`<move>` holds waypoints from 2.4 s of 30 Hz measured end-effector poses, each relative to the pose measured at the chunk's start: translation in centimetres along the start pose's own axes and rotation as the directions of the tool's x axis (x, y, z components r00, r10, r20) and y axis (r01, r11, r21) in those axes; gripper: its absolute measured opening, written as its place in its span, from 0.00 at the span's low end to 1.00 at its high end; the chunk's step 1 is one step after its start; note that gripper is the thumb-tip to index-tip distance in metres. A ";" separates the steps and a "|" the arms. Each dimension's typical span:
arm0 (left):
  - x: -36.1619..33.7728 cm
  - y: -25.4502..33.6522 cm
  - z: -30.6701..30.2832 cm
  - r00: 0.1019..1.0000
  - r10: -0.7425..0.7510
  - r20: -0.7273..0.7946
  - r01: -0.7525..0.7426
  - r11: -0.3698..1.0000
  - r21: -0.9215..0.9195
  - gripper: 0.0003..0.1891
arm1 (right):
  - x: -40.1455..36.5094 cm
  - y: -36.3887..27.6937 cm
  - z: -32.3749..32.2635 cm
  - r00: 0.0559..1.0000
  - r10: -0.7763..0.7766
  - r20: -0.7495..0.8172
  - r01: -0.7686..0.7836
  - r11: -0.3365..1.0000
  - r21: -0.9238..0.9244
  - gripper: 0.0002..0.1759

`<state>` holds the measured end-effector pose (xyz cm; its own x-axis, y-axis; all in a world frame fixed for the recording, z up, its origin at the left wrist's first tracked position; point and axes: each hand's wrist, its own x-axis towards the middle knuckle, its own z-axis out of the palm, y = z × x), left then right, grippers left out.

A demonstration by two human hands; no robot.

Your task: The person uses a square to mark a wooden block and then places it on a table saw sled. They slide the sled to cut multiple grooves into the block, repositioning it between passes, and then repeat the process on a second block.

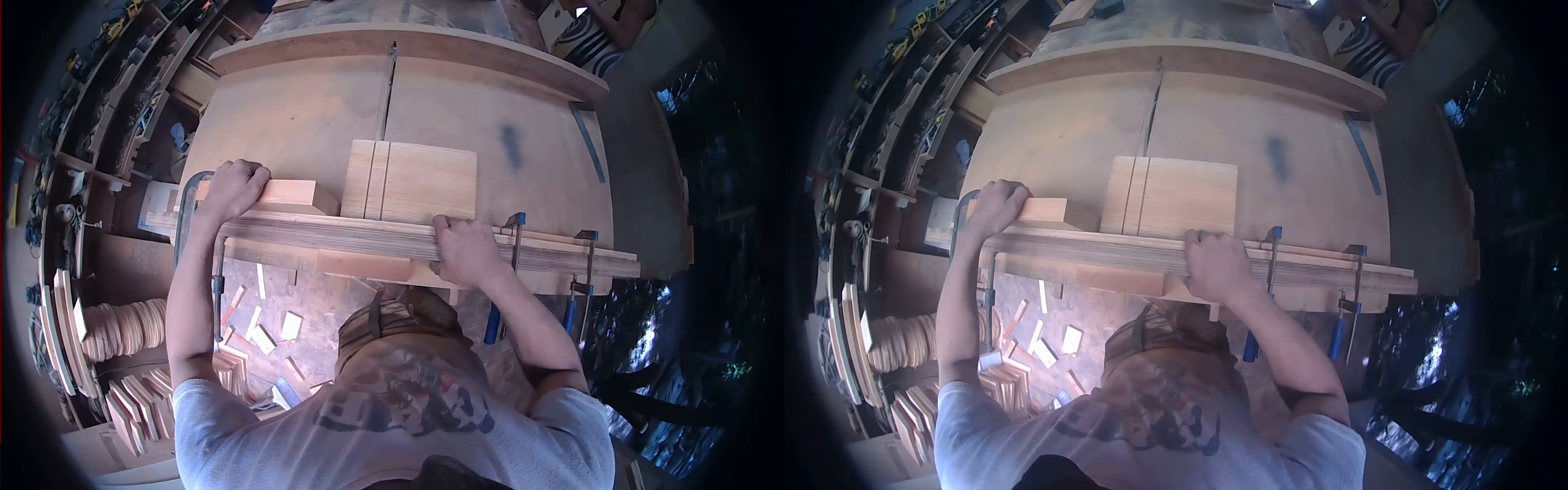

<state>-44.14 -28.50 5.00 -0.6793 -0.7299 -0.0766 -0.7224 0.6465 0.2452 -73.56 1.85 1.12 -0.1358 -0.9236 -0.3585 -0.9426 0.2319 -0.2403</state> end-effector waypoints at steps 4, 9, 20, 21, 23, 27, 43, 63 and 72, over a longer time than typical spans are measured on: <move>4.7 2.6 -2.4 0.884 -0.144 0.445 0.151 0.988 0.021 0.31 | 0.5 1.2 -1.9 1.000 -0.001 -0.007 0.001 0.999 0.037 0.61; 9.5 5.5 1.9 0.607 -0.084 0.790 0.055 0.996 0.064 0.37 | 2.0 3.4 -2.6 0.991 0.046 0.128 -0.059 0.993 0.098 0.79; 11.3 6.7 6.8 0.474 0.073 0.878 0.078 0.989 -0.124 0.22 | 1.0 3.6 -1.4 0.982 0.006 0.188 -0.035 0.988 0.151 0.70; 11.3 7.0 6.7 0.463 0.066 0.884 0.060 0.993 -0.105 0.23 | 1.0 3.5 -1.3 0.982 0.010 0.186 -0.037 0.989 0.144 0.68; 11.4 7.1 6.8 0.471 0.050 0.881 0.052 0.995 -0.085 0.23 | 1.1 3.4 -1.2 0.984 0.015 0.176 -0.038 0.991 0.130 0.66; 11.1 7.4 6.9 0.510 0.037 0.859 0.027 0.998 -0.059 0.23 | 1.1 3.3 -1.3 0.982 0.018 0.188 -0.039 0.993 0.112 0.64; 11.0 6.3 7.4 0.530 0.101 0.842 0.114 0.975 -0.189 0.16 | 0.9 3.3 -1.4 0.984 0.002 0.178 -0.030 0.988 0.153 0.58; 11.0 7.4 6.4 0.545 0.114 0.831 -0.016 0.992 -0.126 0.17 | 1.9 4.4 0.4 0.944 -0.320 -0.084 0.315 0.947 -0.070 0.52; 1.2 5.0 -4.4 0.941 0.226 0.250 -0.092 0.885 -0.456 0.55 | 3.0 3.7 -1.9 0.917 -0.395 0.058 0.399 0.913 -0.088 0.55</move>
<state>-48.04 -27.13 10.42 -0.8352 -0.4854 -0.2583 -0.5183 0.5381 0.6647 -78.02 -0.62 0.86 0.2656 -0.9208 -0.2857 -0.9413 -0.1836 -0.2833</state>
